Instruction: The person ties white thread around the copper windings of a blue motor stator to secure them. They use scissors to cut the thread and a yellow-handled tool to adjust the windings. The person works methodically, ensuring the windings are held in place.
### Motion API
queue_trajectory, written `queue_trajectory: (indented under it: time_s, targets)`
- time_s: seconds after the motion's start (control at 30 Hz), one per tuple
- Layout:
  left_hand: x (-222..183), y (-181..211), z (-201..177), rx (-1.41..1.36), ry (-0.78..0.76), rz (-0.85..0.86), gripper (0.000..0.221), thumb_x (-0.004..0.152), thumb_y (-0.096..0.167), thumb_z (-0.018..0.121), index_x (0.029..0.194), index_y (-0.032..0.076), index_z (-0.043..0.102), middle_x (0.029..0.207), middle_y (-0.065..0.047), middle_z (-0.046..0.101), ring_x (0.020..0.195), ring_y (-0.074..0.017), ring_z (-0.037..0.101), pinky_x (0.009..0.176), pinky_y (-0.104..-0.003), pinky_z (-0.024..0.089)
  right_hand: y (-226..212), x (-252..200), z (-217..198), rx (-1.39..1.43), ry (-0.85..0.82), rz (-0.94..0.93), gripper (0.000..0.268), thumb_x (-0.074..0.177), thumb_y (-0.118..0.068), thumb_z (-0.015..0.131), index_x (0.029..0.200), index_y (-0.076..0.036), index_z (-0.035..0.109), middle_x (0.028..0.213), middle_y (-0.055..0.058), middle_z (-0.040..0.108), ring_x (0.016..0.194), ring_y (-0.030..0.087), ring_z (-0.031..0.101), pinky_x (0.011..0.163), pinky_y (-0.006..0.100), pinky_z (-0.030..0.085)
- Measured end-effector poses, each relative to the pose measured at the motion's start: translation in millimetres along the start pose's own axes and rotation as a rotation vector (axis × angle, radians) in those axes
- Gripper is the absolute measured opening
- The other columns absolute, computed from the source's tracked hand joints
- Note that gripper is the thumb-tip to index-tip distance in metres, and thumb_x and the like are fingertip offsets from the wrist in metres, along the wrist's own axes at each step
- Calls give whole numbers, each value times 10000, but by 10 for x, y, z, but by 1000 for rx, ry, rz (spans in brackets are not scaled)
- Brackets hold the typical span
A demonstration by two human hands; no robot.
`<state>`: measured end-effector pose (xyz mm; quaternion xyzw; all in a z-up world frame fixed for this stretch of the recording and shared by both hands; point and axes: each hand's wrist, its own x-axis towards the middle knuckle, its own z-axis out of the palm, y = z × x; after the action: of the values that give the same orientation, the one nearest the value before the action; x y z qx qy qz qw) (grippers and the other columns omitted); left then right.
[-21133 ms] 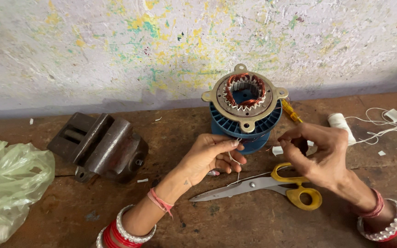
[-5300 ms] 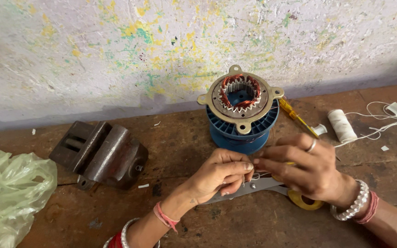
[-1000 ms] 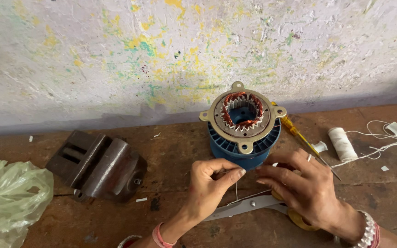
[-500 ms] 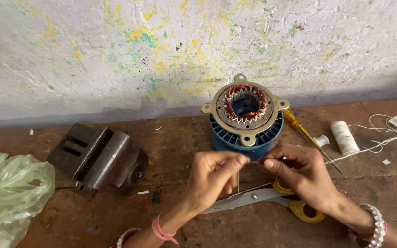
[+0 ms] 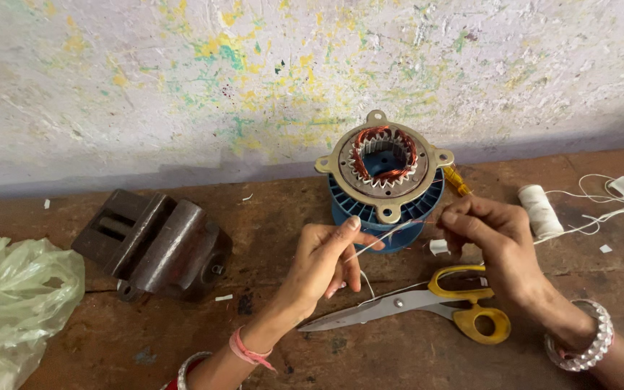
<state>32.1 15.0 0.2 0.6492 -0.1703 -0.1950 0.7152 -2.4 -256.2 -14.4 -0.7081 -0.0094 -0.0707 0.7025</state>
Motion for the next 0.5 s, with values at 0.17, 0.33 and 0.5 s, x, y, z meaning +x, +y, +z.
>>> queue_trajectory:
  time_s: [0.17, 0.33, 0.5]
  targets:
    - [-9, -14, -8, -28, 8, -5, 608, 1054, 423, 500, 935, -117, 753, 474, -78, 598, 334, -47, 435, 329, -221, 299, -37, 15, -107, 119, 113, -129, 170, 1015, -92, 588, 910, 7, 678, 748, 104, 649, 598, 165, 589, 544, 306, 509]
    - [-5, -5, 52, 73, 28, 37, 444, 1006, 333, 606, 848, -53, 760, 510, -41, 608, 387, -61, 476, 378, -232, 352, -110, 28, -167, 254, 168, -197, 150, 1081, -73, 595, 960, -2, 649, 830, 101, 644, 659, 154, 594, 590, 288, 491]
    - [-129, 17, 107, 406, 181, 252, 197, 903, 200, 704, 822, 39, 783, 556, -13, 654, 413, -63, 459, 383, -234, 290, -131, 22, -114, 273, 196, -197, 96, 1056, -55, 591, 1000, -4, 650, 840, 91, 654, 636, 149, 600, 569, 272, 489]
